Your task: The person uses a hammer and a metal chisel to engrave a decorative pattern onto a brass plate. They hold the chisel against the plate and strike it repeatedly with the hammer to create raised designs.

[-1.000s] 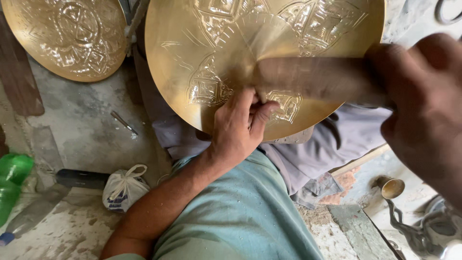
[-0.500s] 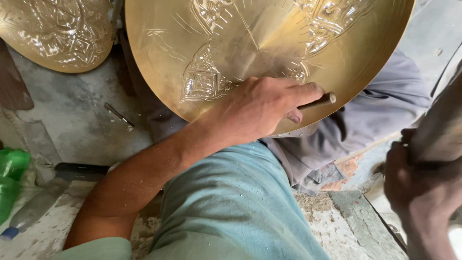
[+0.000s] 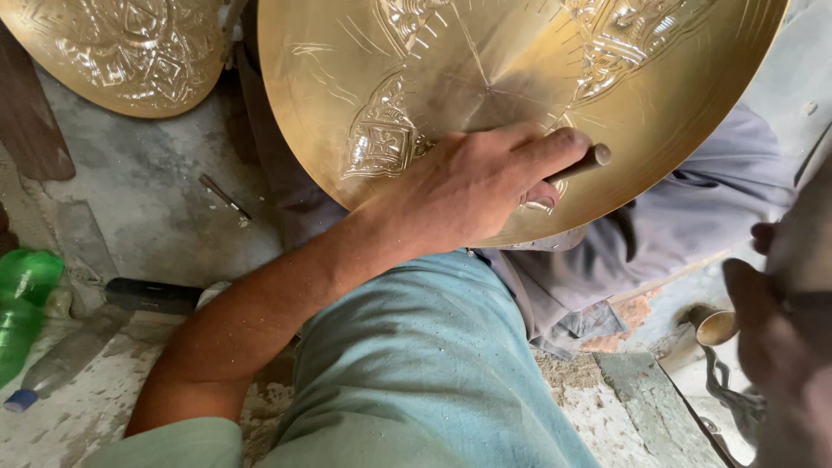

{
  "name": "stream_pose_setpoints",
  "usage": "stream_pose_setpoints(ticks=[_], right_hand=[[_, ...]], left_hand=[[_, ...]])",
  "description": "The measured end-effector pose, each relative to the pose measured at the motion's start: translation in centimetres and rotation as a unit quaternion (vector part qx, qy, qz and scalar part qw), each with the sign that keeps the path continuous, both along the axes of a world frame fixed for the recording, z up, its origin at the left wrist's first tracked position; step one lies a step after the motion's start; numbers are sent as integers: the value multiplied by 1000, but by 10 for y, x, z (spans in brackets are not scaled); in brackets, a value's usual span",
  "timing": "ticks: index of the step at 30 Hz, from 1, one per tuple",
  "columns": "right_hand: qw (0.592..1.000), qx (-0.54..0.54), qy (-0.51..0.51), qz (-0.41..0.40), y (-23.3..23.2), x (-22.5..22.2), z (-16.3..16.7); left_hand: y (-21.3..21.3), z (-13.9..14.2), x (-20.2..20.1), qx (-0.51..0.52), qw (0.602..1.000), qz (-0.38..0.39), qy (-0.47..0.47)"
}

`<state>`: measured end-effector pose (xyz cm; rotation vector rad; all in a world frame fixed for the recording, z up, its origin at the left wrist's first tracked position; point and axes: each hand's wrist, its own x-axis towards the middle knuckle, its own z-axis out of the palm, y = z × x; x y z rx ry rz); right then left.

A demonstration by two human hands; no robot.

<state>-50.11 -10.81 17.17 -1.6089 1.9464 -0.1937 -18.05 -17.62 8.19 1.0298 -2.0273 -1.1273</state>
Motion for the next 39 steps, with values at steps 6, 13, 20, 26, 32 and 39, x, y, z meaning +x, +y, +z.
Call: stream_pose_setpoints(ticks=[6, 13, 20, 26, 32, 39], right_hand=[[996, -27, -76, 24, -28, 5, -6], [957, -68, 77, 271, -92, 64, 19], [912, -50, 165, 373, -125, 112, 49], [906, -12, 219, 362, -124, 112, 57], [904, -27, 243, 350, -92, 83, 55], [931, -26, 193, 309, -81, 70, 40]], left_hand=[[8, -8, -6, -4, 1000, 5, -15], [35, -5, -7, 27, 984, 178, 15], [51, 4, -4, 80, 959, 272, 28], [52, 5, -3, 72, 957, 279, 32], [46, 0, -4, 72, 968, 239, 28], [21, -7, 6, 1, 991, 120, 50]])
